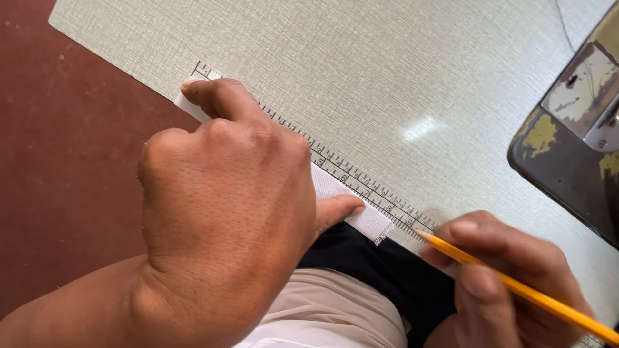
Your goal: The person cuts a white fabric piece into a long strip using shears, then measures and marks the strip with a ruler and pencil, and finally trims the marked section. The person works on their lap while seated.
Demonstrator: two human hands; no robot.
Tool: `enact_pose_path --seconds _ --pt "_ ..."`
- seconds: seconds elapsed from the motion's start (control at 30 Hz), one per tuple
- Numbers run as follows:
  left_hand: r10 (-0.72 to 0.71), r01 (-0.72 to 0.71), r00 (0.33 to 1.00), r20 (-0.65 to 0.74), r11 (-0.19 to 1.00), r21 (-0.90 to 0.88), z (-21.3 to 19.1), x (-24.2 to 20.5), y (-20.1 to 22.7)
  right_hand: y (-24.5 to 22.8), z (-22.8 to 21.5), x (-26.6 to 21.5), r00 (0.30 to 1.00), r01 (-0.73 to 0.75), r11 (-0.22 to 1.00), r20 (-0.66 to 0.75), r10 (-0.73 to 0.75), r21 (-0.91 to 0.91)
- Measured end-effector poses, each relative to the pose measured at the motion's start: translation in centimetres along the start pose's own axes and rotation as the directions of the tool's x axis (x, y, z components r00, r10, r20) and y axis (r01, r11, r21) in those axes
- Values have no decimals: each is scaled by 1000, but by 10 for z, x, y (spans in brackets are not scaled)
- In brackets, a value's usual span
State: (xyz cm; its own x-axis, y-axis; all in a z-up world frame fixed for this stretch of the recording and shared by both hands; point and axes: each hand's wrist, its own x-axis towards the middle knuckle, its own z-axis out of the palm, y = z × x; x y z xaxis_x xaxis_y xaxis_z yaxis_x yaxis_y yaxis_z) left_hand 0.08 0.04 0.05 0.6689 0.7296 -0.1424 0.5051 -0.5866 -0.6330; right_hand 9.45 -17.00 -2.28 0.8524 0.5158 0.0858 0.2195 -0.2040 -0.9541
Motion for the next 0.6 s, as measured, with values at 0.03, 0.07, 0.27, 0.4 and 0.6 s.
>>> enact_pose_path --seconds 0.03,0.07,0.27,0.4,0.6 --pt "-2 2 1000 5 1000 -1 0 1 0 4 3 5 1000 -1 1000 5 1 0" --pt "-7 7 1000 -4 1000 -1 0 1 0 7 5 9 993 73 997 94 -72 -9" --pt "-5 5 1000 3 1000 -10 1 3 3 10 5 18 956 157 982 266 -125 -101" --pt "-2 2 1000 -12 1000 20 3 3 3 16 7 16 967 157 983 219 -132 -97" --pt "6 -6 1000 -18 1000 13 3 3 3 19 7 12 972 157 981 192 -133 -114"
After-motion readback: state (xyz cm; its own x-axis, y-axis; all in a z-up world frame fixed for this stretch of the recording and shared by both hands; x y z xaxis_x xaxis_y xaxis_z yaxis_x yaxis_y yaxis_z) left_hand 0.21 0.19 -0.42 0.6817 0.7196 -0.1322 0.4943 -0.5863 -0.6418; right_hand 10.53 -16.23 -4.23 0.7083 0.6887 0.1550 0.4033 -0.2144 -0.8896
